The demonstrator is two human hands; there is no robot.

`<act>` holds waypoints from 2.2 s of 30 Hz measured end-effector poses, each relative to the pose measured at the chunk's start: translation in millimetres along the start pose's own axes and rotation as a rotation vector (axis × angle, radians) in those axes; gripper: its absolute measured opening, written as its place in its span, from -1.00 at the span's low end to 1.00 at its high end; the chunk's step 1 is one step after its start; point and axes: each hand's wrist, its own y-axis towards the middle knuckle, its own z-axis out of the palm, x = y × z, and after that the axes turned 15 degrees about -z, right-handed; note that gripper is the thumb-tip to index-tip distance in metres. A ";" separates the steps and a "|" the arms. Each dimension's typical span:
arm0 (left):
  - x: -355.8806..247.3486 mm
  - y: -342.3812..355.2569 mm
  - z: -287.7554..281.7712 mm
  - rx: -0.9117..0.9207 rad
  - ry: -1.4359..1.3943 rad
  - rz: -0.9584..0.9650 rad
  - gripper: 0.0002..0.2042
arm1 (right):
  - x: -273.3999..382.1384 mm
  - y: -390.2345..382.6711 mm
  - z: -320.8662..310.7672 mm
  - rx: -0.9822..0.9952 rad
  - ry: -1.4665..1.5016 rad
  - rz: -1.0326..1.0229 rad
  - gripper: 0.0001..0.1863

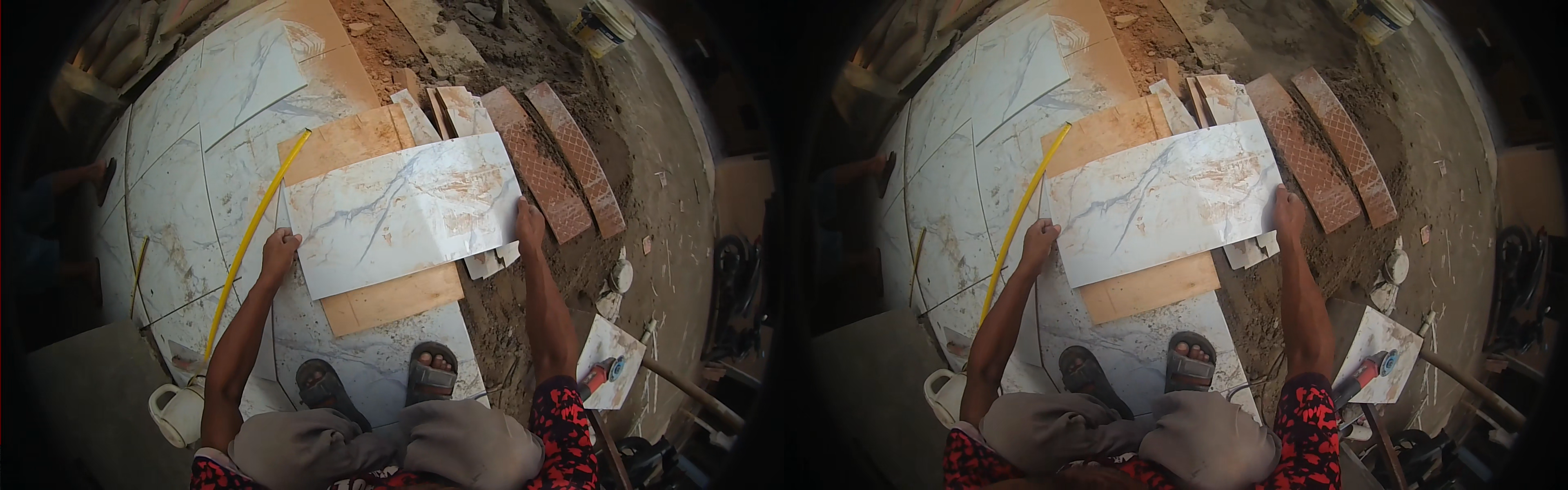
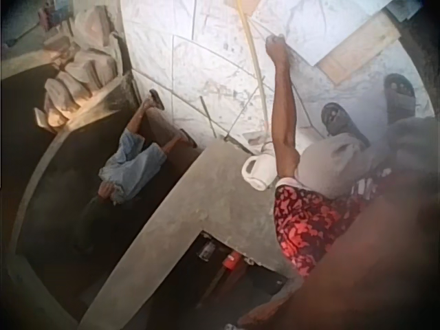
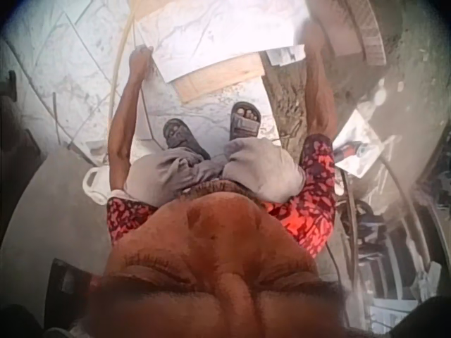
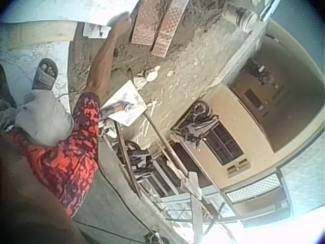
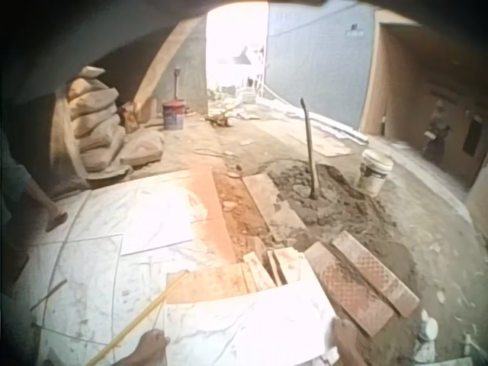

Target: The person cuts tiles using an angle grinder, measures the tiles with a measuring tape, aligns the cut pieces by hand, and cuts another tile with the angle grinder.

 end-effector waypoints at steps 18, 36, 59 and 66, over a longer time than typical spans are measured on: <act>-13.3 13.5 -10.4 0.027 0.416 -0.017 -0.75 | -69.7 -71.5 -26.0 0.078 0.325 0.228 -0.62; 6.9 13.0 -11.3 0.008 0.253 -0.020 -0.72 | 61.3 -156.3 -11.3 0.368 -0.006 -0.249 -0.66; 25.0 37.8 -6.3 0.091 0.191 0.024 -0.71 | 319.4 -285.0 -149.5 1.190 -0.007 -0.735 -0.89; 21.4 35.6 -2.2 0.083 0.187 0.031 -0.71 | 326.7 -291.5 -154.0 1.151 0.015 -0.745 -0.88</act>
